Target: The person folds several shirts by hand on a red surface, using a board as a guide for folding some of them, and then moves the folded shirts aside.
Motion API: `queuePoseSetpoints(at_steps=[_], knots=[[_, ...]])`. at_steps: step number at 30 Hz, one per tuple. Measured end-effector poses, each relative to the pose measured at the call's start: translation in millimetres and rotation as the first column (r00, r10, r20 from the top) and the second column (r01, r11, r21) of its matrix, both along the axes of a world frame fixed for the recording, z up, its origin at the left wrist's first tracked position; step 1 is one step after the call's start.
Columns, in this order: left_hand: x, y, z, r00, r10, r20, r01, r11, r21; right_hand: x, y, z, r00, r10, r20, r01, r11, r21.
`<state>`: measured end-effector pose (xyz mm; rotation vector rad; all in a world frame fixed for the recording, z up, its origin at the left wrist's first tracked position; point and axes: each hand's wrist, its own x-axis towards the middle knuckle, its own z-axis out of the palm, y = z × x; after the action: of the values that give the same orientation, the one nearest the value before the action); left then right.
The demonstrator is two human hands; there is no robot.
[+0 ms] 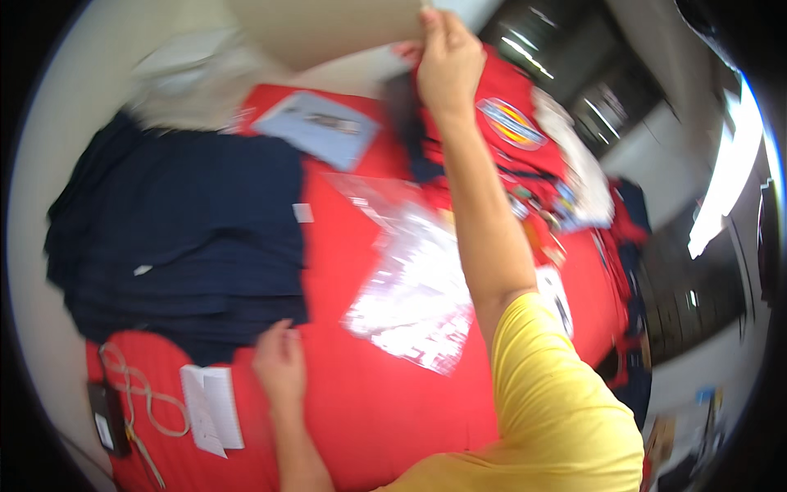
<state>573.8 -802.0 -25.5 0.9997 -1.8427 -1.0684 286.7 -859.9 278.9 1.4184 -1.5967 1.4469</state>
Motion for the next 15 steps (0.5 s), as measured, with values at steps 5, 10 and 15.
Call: queuePoseSetpoints(at_steps=[5,10,15], knots=[[-1.6,-8.6,-20.0,0.984,-0.100,-0.146,0.119,0.984,0.130,-8.1,282.1,-20.8,0.842,0.098,0.530,-0.137,0.990,0.035],[-0.7,-33.0,-42.0,0.973,-0.167,-0.159,0.187,0.975,0.119,8.0,537.3,-44.3,0.695,-0.058,0.717,-0.030,0.994,0.109],[-39.0,35.8,2.3,0.988,-0.152,-0.014,0.146,0.971,-0.191,13.3,746.2,-56.8,0.660,-0.285,0.696,0.205,0.959,0.198]])
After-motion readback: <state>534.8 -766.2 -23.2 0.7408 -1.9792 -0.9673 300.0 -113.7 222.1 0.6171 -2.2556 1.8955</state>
